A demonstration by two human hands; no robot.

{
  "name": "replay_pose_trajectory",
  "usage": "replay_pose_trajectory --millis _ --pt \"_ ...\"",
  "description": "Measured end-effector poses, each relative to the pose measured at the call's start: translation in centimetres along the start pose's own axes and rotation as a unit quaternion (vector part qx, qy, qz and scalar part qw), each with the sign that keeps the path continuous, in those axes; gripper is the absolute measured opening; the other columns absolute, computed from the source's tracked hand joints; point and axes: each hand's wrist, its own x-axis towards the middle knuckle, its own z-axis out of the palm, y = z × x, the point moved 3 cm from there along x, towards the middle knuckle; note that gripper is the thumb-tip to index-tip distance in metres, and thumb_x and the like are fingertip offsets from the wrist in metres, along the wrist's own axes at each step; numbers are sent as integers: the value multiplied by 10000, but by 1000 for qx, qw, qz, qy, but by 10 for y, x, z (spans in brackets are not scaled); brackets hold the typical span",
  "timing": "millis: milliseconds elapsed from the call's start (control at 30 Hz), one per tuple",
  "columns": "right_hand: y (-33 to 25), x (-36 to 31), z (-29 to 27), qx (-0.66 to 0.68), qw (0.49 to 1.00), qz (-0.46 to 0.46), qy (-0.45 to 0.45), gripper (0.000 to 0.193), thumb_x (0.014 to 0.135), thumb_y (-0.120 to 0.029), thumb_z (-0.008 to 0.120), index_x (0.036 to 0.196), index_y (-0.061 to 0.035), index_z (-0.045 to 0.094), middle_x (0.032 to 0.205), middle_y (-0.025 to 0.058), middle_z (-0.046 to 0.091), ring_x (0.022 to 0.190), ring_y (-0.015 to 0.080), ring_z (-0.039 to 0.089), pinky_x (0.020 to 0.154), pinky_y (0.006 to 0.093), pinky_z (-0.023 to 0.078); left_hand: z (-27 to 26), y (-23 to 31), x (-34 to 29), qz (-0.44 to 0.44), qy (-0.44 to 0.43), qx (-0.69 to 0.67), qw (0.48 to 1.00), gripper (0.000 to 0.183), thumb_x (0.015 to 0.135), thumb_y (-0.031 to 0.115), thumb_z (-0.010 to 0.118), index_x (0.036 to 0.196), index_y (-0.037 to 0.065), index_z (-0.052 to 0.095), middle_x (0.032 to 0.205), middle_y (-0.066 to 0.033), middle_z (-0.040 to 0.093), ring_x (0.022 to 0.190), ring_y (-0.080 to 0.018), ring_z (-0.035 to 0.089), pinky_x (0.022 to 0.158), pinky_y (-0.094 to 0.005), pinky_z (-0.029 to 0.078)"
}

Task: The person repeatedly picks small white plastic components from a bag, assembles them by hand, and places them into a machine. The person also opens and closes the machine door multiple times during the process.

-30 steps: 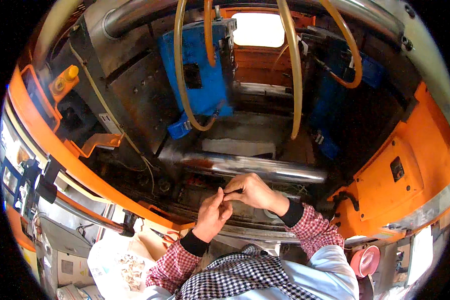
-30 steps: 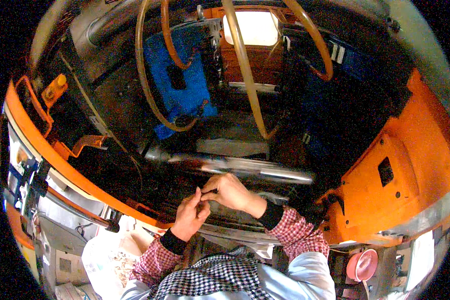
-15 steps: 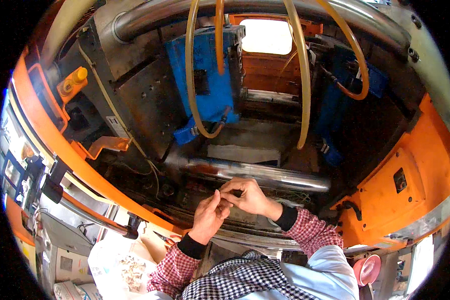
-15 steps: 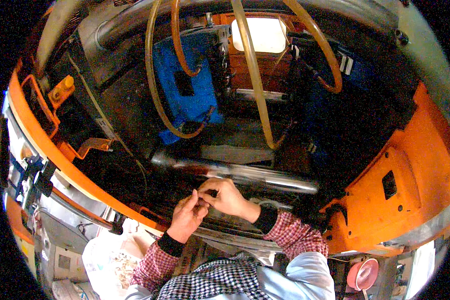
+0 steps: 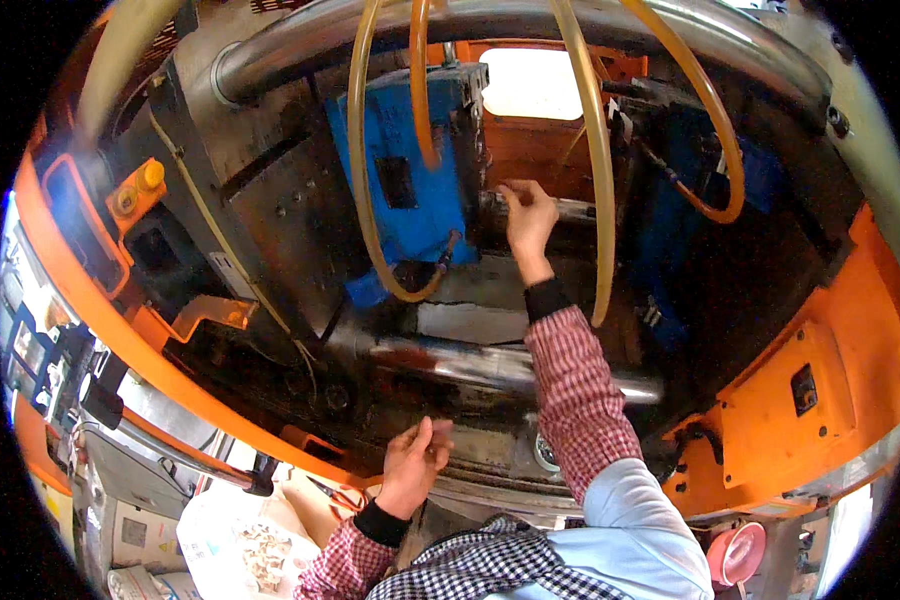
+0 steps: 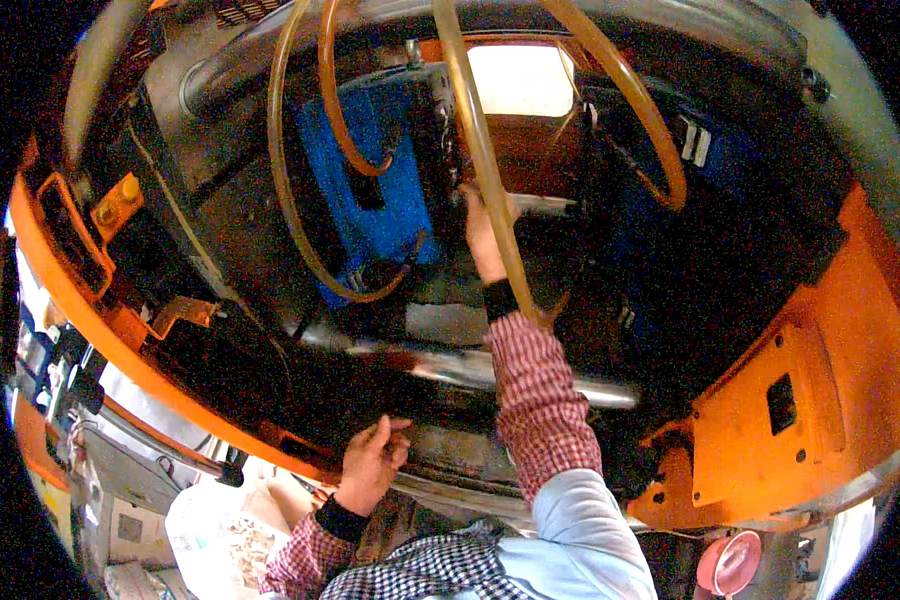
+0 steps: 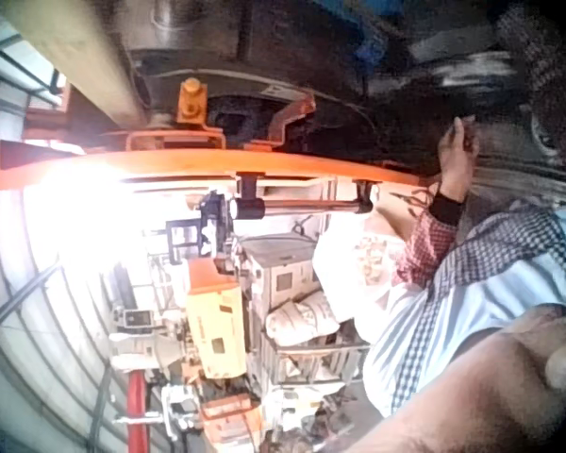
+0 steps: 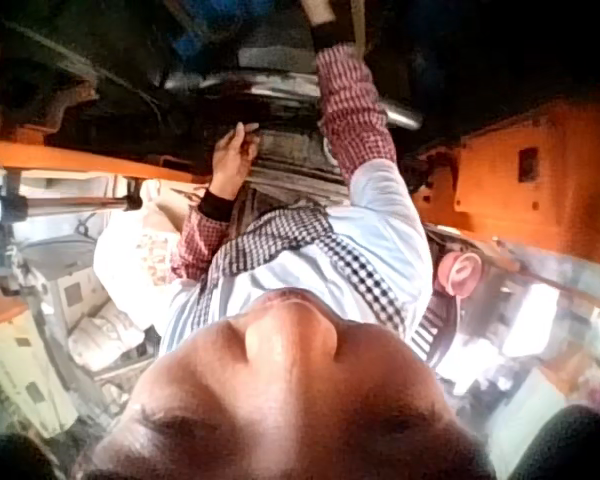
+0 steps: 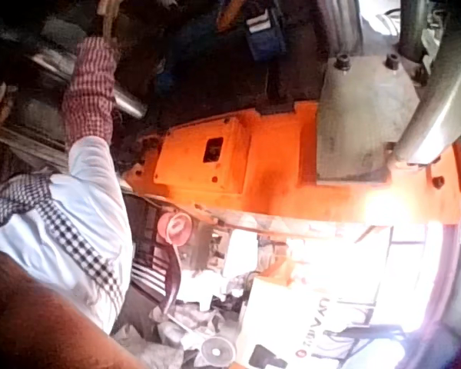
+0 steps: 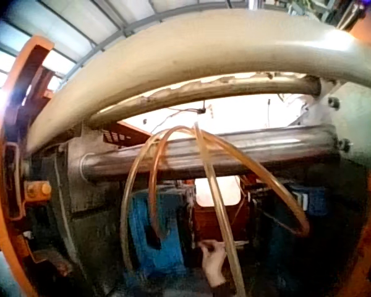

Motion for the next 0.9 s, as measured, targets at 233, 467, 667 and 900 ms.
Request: replay_pose_trajectory --millis 233,467,667,900 --pt "38 46 72 -56 997 -12 47 132 796 -40 620 913 12 654 848 171 665 779 274 647 686 343 489 -16 2 -11 -6 73 43 996 338 951 276 467 1041 -30 579 722 -60 603 567 -101 497 529 -225 389" --pt "46 59 96 -66 995 6 72 265 796 -92 639 1050 -25 599 869 153 669 795 278 645 714 345 486 -26 -9 -5 -15 65 12 998 337 946 284 476 1024 -23 589 730 -69 622 568 -92 507 522 -222 398" --pt "31 58 97 -76 996 45 18 265 799 -95 631 1052 -24 597 870 150 670 795 289 643 726 360 487 -25 -7 -3 -18 78 10 997 336 947 284 473 1026 -21 589 728 -62 615 571 -90 502 521 -219 398" --pt "18 49 94 -232 964 -43 -123 654 739 36 537 1349 6 303 1091 221 593 880 353 610 773 408 470 -37 -17 -2 -3 65 39 997 288 954 235 464 1065 -5 580 748 -42 590 604 -95 497 563 -236 404"
